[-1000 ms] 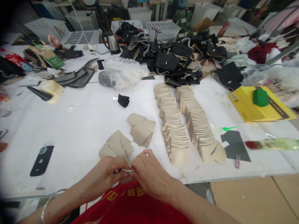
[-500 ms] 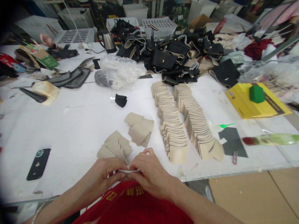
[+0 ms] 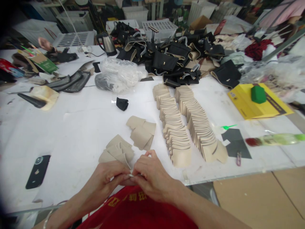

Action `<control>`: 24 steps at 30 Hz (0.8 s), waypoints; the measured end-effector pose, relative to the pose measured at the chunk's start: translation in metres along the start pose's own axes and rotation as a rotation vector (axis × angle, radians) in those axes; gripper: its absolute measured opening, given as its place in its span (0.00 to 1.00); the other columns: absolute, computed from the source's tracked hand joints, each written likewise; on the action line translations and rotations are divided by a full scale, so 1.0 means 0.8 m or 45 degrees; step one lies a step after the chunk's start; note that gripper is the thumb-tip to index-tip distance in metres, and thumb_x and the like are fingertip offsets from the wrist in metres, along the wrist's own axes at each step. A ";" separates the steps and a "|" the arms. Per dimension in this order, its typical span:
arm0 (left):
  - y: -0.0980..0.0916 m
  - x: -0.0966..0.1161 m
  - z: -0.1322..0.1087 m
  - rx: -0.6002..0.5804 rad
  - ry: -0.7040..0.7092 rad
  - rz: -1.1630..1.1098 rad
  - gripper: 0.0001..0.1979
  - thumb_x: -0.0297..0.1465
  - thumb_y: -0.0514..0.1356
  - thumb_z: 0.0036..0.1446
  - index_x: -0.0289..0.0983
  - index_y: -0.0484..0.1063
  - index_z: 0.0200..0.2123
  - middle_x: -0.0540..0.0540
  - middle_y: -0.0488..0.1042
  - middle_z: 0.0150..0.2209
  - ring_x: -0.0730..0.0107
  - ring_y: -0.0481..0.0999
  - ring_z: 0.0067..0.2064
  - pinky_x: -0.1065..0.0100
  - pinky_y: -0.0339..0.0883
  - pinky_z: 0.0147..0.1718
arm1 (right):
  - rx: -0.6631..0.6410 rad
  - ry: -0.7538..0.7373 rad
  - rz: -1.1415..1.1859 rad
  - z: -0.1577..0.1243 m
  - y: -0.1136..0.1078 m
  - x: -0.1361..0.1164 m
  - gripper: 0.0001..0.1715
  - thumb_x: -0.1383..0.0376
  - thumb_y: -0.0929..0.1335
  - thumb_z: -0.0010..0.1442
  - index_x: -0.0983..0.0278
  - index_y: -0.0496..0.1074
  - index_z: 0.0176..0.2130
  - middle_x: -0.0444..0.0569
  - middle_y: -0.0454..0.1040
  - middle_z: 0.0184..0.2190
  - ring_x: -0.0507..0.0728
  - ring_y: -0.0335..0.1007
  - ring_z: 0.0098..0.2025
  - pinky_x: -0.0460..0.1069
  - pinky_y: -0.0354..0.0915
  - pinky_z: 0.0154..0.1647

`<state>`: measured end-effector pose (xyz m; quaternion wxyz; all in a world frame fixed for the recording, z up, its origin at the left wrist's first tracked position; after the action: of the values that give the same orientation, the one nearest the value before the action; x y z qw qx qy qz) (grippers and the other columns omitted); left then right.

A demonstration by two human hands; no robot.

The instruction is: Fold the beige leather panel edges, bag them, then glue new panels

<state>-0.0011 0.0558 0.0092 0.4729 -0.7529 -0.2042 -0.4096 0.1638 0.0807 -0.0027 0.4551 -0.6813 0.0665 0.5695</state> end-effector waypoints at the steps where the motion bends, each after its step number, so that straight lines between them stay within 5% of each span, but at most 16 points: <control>1: 0.001 -0.002 0.000 0.011 0.008 -0.003 0.13 0.26 0.54 0.63 0.35 0.75 0.28 0.50 0.76 0.27 0.72 0.73 0.31 0.73 0.61 0.32 | 0.010 -0.003 -0.004 0.000 0.000 0.001 0.08 0.71 0.66 0.61 0.64 0.66 0.29 0.39 0.69 0.25 0.50 0.63 0.30 0.52 0.49 0.45; 7: -0.007 -0.012 -0.004 0.044 -0.109 -0.105 0.06 0.28 0.60 0.60 0.39 0.76 0.40 0.54 0.79 0.30 0.75 0.76 0.31 0.77 0.64 0.31 | 0.007 0.004 -0.087 -0.003 0.001 0.002 0.06 0.70 0.66 0.62 0.63 0.67 0.31 0.40 0.70 0.27 0.51 0.64 0.33 0.53 0.48 0.48; 14: -0.006 -0.007 -0.005 0.099 0.131 0.041 0.11 0.31 0.55 0.64 0.39 0.77 0.35 0.52 0.76 0.28 0.76 0.75 0.30 0.77 0.62 0.30 | -0.041 -0.044 -0.298 -0.001 0.005 -0.001 0.02 0.68 0.65 0.64 0.63 0.69 0.39 0.44 0.72 0.32 0.53 0.65 0.37 0.53 0.47 0.49; 24: -0.005 0.003 -0.009 0.025 0.286 0.234 0.12 0.29 0.54 0.65 0.36 0.72 0.29 0.51 0.72 0.24 0.75 0.71 0.27 0.75 0.59 0.26 | -0.022 -0.258 -0.579 -0.002 0.019 -0.002 0.10 0.69 0.62 0.65 0.63 0.66 0.31 0.44 0.72 0.29 0.54 0.61 0.34 0.57 0.46 0.47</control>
<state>-0.0057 0.0511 0.0149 0.5356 -0.7133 -0.0840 -0.4442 0.1552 0.0700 -0.0101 0.5701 -0.6220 -0.1393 0.5184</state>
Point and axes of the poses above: each hand's wrist, its own z-axis towards the middle knuckle, its own y-axis out of the palm, x = y × z, the point moved 3 cm from there along z, towards the middle knuckle
